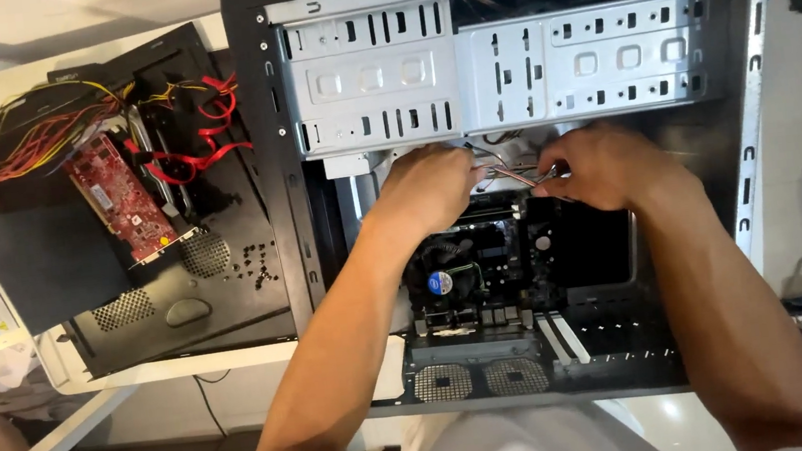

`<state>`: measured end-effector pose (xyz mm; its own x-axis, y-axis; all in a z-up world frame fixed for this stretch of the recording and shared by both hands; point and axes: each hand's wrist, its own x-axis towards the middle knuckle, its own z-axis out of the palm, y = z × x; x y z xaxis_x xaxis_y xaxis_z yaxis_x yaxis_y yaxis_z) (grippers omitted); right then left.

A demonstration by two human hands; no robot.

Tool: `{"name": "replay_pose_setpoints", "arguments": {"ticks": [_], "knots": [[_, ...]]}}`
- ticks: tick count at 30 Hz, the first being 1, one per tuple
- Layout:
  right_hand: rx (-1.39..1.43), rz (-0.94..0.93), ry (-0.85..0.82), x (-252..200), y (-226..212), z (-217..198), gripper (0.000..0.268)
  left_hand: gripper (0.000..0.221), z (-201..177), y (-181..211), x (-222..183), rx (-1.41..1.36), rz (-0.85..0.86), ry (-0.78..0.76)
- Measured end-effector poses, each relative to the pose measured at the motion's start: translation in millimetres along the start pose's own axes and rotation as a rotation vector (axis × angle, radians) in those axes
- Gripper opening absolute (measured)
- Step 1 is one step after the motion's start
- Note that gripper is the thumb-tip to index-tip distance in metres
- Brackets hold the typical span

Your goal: Placing and aligning a motherboard inside a computer case while managing internal cables.

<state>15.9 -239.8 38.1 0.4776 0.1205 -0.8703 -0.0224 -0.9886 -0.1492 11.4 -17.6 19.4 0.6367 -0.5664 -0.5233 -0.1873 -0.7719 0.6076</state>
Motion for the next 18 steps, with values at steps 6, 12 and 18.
{"name": "replay_pose_setpoints", "arguments": {"ticks": [6,12,18], "knots": [[-0.095,0.014,0.033,8.2,9.3,5.5,0.043,0.022,-1.5,5.2,-0.2,0.006,0.0,-0.045],[-0.094,-0.011,0.063,7.8,9.6,8.5,0.044,0.025,-6.4,16.3,-7.0,-0.079,0.011,-0.055],[0.031,-0.15,0.111,-28.3,-20.6,-10.9,0.039,0.029,-18.6,30.8,-10.8,-0.104,0.042,-0.028]]}}
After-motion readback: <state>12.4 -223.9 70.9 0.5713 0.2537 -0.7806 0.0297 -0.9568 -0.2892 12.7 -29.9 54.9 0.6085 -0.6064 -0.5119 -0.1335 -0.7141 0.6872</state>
